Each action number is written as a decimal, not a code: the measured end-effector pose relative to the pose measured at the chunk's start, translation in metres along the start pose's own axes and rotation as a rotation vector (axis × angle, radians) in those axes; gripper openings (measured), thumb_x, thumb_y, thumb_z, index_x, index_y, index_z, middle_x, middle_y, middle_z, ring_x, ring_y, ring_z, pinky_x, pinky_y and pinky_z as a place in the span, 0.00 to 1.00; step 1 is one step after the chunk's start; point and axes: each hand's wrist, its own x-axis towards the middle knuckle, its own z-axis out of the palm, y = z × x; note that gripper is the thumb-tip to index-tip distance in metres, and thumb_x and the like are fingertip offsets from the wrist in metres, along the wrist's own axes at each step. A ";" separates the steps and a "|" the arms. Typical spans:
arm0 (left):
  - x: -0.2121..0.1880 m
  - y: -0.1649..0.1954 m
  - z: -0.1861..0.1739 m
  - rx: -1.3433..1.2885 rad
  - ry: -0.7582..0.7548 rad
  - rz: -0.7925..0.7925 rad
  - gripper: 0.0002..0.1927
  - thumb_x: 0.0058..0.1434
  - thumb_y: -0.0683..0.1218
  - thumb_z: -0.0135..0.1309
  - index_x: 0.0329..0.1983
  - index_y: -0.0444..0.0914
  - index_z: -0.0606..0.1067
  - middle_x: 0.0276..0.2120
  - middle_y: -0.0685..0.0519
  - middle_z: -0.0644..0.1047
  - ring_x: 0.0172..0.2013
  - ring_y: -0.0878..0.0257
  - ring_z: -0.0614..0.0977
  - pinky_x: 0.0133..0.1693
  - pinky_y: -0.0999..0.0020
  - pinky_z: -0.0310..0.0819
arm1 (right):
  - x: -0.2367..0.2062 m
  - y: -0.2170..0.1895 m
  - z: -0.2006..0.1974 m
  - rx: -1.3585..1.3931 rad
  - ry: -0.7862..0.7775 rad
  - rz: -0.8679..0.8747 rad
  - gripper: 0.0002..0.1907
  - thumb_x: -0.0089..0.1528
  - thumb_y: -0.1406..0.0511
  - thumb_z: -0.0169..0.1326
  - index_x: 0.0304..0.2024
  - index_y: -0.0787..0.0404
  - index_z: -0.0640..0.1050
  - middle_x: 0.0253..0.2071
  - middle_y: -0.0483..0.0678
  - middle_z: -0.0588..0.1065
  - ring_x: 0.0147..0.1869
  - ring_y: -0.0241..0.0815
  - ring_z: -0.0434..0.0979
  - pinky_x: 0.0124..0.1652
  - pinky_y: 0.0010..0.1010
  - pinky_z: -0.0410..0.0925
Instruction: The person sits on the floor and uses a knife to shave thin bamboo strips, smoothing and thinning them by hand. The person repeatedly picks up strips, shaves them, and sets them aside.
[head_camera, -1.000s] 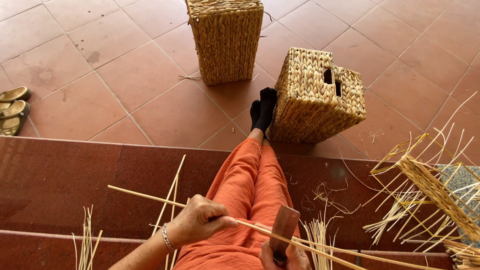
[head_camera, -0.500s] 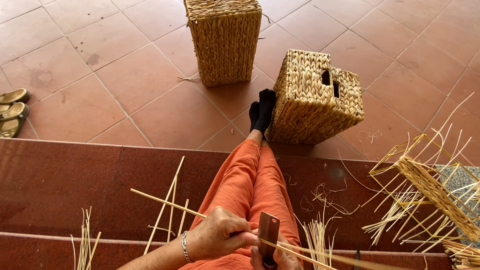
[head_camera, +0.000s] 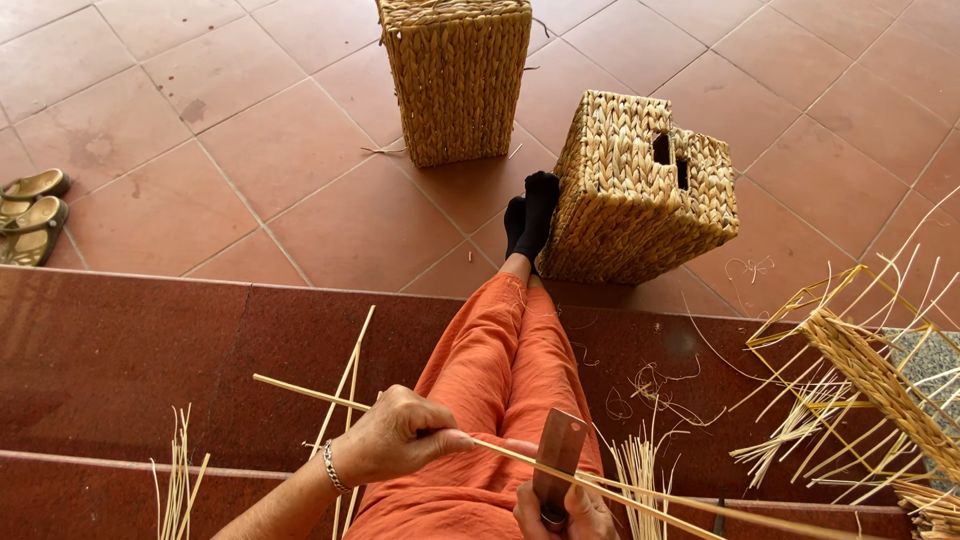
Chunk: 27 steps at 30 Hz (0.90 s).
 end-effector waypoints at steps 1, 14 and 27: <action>0.001 0.001 0.004 -0.008 -0.005 0.007 0.16 0.63 0.51 0.64 0.22 0.38 0.83 0.12 0.56 0.77 0.10 0.71 0.70 0.12 0.72 0.64 | 0.002 0.000 0.002 -0.015 -0.006 0.003 0.44 0.67 0.46 0.47 0.71 0.75 0.59 0.15 0.47 0.63 0.15 0.31 0.58 0.16 0.26 0.50; 0.014 0.039 0.025 -0.166 0.082 0.212 0.12 0.68 0.49 0.61 0.36 0.35 0.83 0.23 0.54 0.82 0.22 0.72 0.82 0.24 0.77 0.79 | -0.001 0.017 -0.016 -0.092 0.485 0.142 0.35 0.59 0.54 0.53 0.63 0.69 0.71 0.35 0.56 0.80 0.25 0.37 0.74 0.28 0.25 0.71; 0.007 0.007 -0.004 0.064 0.051 -0.049 0.18 0.61 0.54 0.64 0.19 0.40 0.83 0.10 0.58 0.76 0.09 0.71 0.69 0.13 0.73 0.62 | 0.007 -0.004 -0.002 -0.070 0.144 0.057 0.43 0.67 0.45 0.43 0.69 0.73 0.57 0.15 0.47 0.64 0.12 0.34 0.59 0.10 0.28 0.57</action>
